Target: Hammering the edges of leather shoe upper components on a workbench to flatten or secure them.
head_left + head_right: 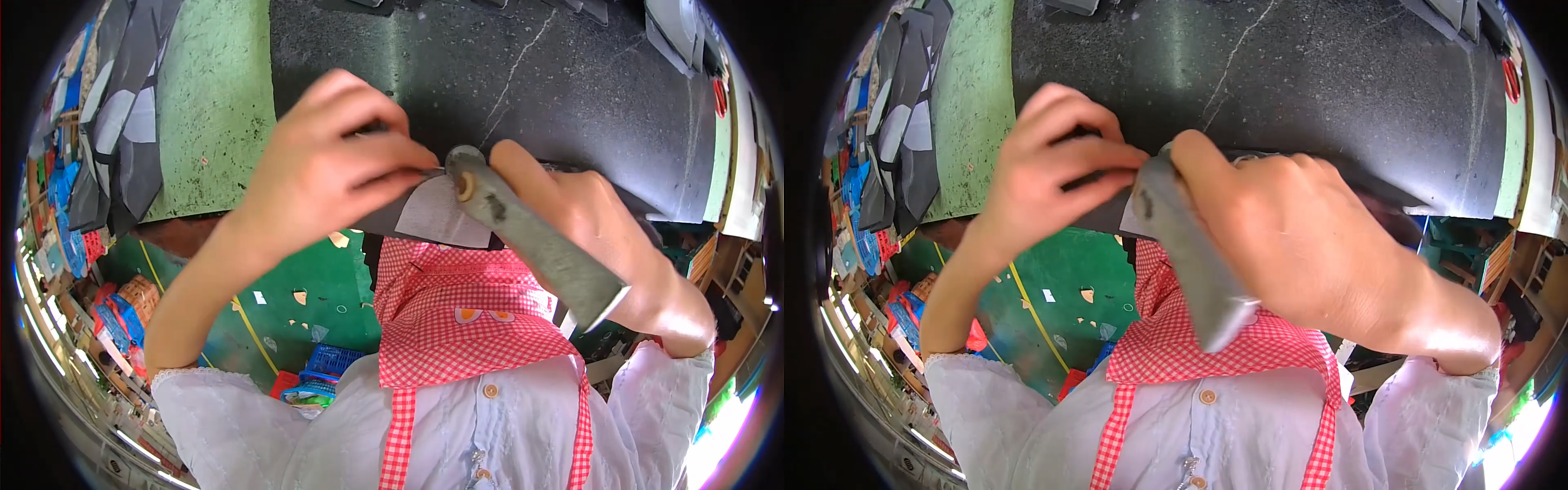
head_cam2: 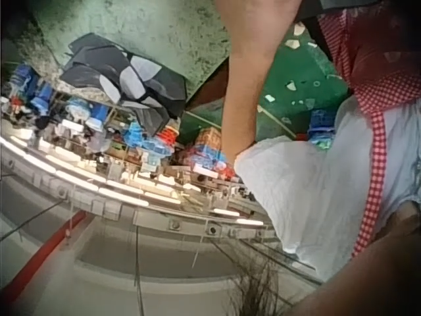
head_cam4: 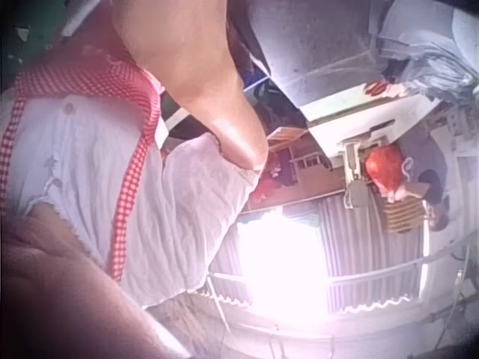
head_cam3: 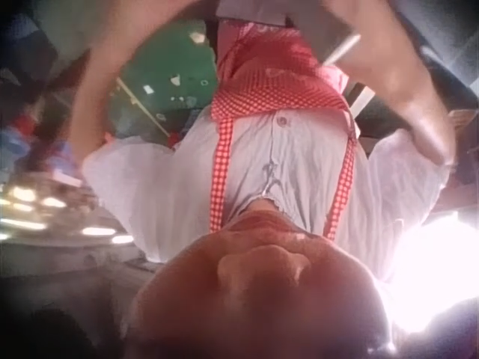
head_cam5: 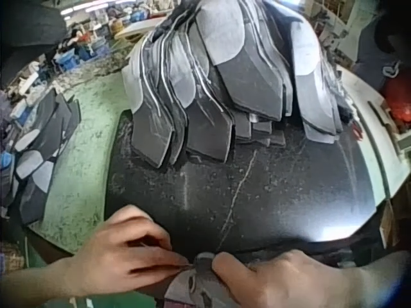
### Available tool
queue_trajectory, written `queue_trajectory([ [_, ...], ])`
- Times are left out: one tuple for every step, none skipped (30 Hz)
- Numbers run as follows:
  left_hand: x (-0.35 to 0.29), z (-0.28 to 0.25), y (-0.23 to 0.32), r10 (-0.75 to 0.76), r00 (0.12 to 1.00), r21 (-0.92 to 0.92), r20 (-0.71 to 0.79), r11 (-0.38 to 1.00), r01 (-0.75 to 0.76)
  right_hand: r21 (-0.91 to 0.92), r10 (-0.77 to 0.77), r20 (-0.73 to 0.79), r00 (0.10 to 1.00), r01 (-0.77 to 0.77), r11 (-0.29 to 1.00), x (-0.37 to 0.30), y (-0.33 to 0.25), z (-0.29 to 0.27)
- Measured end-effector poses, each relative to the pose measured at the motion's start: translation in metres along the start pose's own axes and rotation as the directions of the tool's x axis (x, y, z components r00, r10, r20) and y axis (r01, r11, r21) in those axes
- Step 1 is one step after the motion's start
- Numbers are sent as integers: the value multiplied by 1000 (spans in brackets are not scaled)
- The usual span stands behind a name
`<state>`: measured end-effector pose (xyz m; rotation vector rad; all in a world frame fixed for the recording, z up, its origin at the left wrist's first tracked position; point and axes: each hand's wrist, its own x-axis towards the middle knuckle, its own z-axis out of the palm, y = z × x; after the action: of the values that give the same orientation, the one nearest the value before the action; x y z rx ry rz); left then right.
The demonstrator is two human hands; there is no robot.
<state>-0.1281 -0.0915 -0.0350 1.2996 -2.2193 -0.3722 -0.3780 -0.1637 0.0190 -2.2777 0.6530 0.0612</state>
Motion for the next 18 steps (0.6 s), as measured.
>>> queue_trajectory([
  [-2, -7, -8, -11, 1000, -40, 3, 999, 11, 73, -40, 21, 999, 38, 997, 7, 3, -4],
  [-3, -11, -12, -22, 1000, -79, 7, 997, 22, 177, -8, 6, 1000, 6, 984, 13, 4, -7],
  [-7, -6, -11, 37, 998, 2, -48, 999, -37, 146, 4, -36, 999, 2, 989, 14, 1, -10],
  [-6, -6, -10, 35, 998, 4, -49, 999, -35, 114, 18, -79, 997, -9, 993, 13, -3, -11],
  [-4, -5, -8, 63, 998, 38, -30, 997, -62, 175, 44, -46, 998, -35, 984, 11, -5, -6],
  [-2, -6, -6, 91, 996, 71, -11, 993, -90, 234, 68, -13, 998, -64, 970, 10, -5, 1],
  [-2, -10, -9, 54, 997, 15, 46, 998, -55, 68, 38, 31, 999, -40, 997, 12, -2, 5],
  [-2, -11, -8, 55, 998, 17, 42, 998, -55, 64, 36, 30, 999, -38, 997, 13, 0, 2],
  [-1, -11, -8, -37, 993, -121, 111, 991, 51, 163, 8, -44, 999, -1, 987, 11, 3, -4],
  [0, -10, -10, -119, 975, -248, 188, 955, 164, 255, -15, -118, 993, 45, 966, 11, 10, -11],
  [6, -3, -4, -139, 987, -405, 84, 900, 161, 82, -111, -238, 965, 134, 988, 4, 24, -15],
  [10, 9, 6, -244, 967, -539, 76, 806, 246, -106, -169, -355, 920, 140, 984, -9, 37, -20],
  [13, 27, 17, -276, 961, -546, 15, 803, 239, 95, -13, -366, 930, 51, 994, -17, 31, -27],
  [22, 43, 27, -287, 957, -559, -51, 802, 211, 281, 153, -358, 921, -50, 958, -27, 18, -41],
  [33, 54, 38, -274, 960, -410, -53, 883, 230, 196, 120, -305, 945, -61, 979, -31, 17, -50],
  [41, 60, 47, -265, 963, -250, -52, 937, 245, 192, 132, -305, 943, -75, 978, -37, 17, -51],
  [49, 62, 48, -213, 973, -136, -90, 970, 199, 150, 237, -155, 959, -215, 965, -43, 18, -49],
  [53, 59, 44, -209, 974, -145, -88, 970, 195, 91, 344, -5, 939, -342, 935, -47, 20, -47],
])
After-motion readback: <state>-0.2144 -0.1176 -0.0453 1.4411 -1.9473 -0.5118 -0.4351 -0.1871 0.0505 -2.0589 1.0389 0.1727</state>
